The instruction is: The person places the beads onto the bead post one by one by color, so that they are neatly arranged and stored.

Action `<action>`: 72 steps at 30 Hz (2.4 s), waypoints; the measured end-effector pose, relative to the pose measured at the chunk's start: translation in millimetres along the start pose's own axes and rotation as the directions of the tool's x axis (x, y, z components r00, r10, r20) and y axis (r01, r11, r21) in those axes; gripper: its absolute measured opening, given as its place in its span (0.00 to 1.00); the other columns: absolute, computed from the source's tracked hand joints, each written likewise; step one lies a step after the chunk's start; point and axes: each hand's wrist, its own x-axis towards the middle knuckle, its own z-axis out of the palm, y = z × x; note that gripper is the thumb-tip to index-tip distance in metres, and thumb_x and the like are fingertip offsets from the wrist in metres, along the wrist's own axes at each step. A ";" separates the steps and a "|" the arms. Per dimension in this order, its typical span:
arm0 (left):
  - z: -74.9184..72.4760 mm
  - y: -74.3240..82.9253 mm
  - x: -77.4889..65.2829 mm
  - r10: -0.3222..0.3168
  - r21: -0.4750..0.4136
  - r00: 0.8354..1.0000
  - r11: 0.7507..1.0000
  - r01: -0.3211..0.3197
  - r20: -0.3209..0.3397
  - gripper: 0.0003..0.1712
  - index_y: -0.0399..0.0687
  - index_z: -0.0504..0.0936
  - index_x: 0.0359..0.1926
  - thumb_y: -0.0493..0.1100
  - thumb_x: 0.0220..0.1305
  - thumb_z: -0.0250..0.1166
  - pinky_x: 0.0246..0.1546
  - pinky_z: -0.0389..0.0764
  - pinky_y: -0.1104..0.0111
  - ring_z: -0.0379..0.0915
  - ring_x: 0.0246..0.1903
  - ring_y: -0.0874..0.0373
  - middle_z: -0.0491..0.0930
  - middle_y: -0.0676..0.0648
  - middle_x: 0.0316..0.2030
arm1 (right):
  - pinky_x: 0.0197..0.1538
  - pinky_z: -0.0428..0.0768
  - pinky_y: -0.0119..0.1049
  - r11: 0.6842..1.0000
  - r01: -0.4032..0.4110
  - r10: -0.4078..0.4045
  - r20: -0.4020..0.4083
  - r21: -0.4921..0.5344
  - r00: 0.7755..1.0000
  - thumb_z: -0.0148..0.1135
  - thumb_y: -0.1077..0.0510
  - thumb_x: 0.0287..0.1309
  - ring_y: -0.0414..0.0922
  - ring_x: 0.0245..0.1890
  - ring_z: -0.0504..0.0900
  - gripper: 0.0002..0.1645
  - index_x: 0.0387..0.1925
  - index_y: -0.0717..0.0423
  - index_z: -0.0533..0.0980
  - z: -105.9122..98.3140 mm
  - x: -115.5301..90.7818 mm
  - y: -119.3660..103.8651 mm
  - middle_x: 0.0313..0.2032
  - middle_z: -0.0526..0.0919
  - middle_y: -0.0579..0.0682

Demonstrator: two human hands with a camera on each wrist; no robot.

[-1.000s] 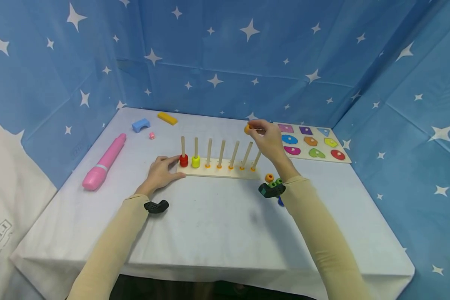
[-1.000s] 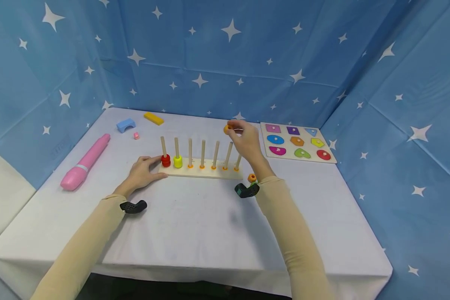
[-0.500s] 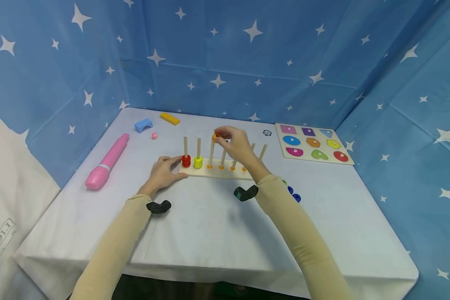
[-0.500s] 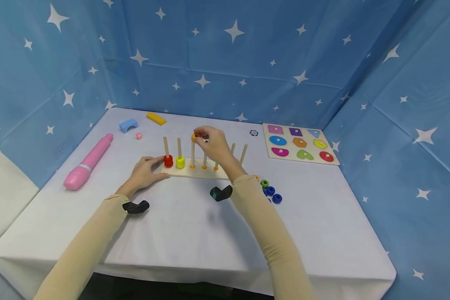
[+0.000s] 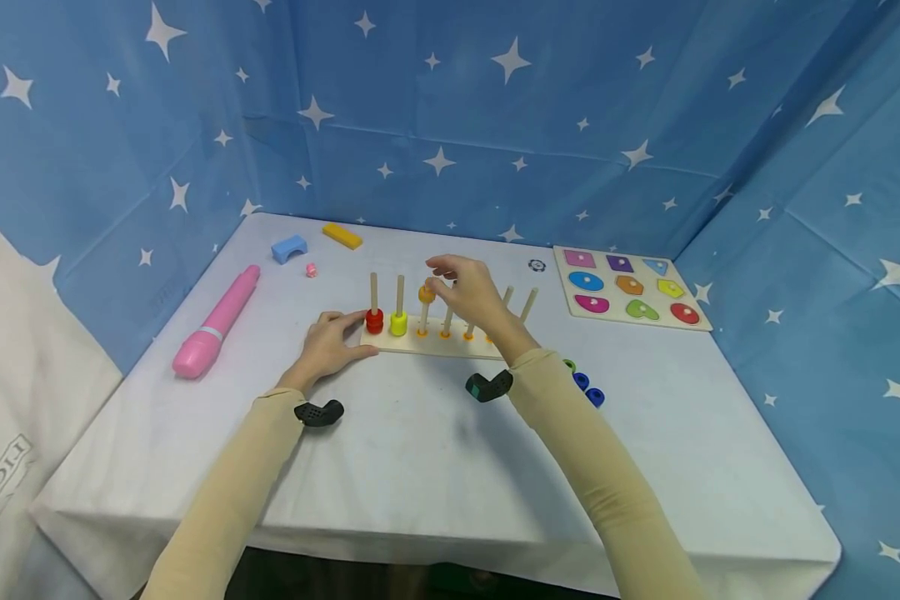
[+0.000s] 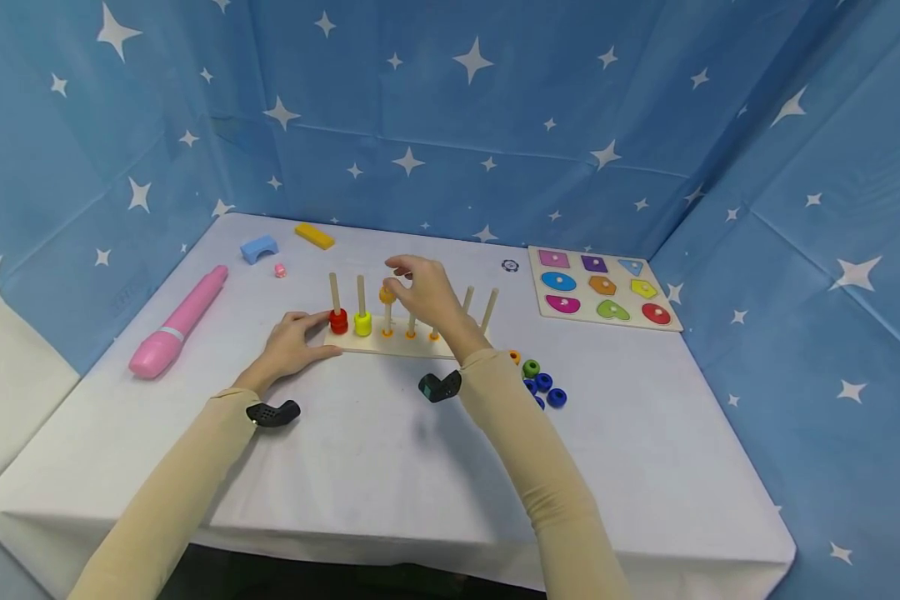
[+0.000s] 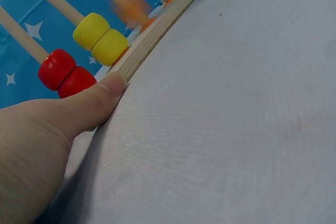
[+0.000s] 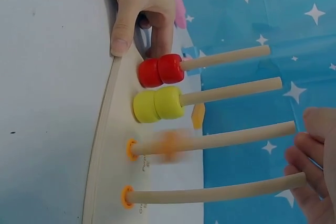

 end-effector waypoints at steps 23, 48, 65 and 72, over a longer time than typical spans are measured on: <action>-1.3 5.7 -3.0 -0.018 -0.012 1.000 1.000 0.018 0.013 0.48 0.54 0.62 0.70 0.63 0.51 0.69 0.60 0.55 0.42 0.49 0.65 0.38 0.60 0.34 0.63 | 0.48 0.79 0.43 0.986 0.075 -0.021 -0.343 0.146 0.939 0.59 0.69 0.59 0.50 0.40 0.81 0.08 0.41 0.69 0.78 -78.5 -51.0 -0.3 0.38 0.82 0.60; -2.3 -4.8 -4.1 -0.036 -0.028 0.999 0.999 0.037 0.014 0.49 0.54 0.62 0.70 0.64 0.51 0.68 0.60 0.55 0.41 0.48 0.65 0.39 0.60 0.35 0.64 | 0.50 0.77 0.46 0.912 -0.406 0.410 -0.094 0.057 0.907 0.65 0.56 0.56 0.51 0.43 0.79 0.17 0.45 0.62 0.77 -49.9 -145.5 118.4 0.41 0.81 0.56; 0.6 -3.8 -1.3 -0.011 -0.029 1.000 1.000 0.011 0.003 0.47 0.54 0.63 0.70 0.61 0.52 0.69 0.61 0.54 0.42 0.49 0.65 0.40 0.62 0.37 0.63 | 0.47 0.78 0.47 0.921 -0.389 0.386 -0.108 -0.010 0.916 0.62 0.62 0.58 0.53 0.41 0.80 0.16 0.47 0.66 0.76 -64.5 -133.9 117.4 0.42 0.82 0.60; 0.6 -1.1 -1.9 -0.012 -0.023 1.000 1.000 0.012 0.000 0.48 0.53 0.63 0.70 0.62 0.51 0.70 0.60 0.54 0.42 0.48 0.65 0.39 0.62 0.36 0.63 | 0.47 0.79 0.43 0.964 -0.264 0.261 -0.351 0.042 0.899 0.61 0.64 0.58 0.52 0.44 0.81 0.16 0.48 0.67 0.76 -90.7 -91.3 96.3 0.43 0.81 0.60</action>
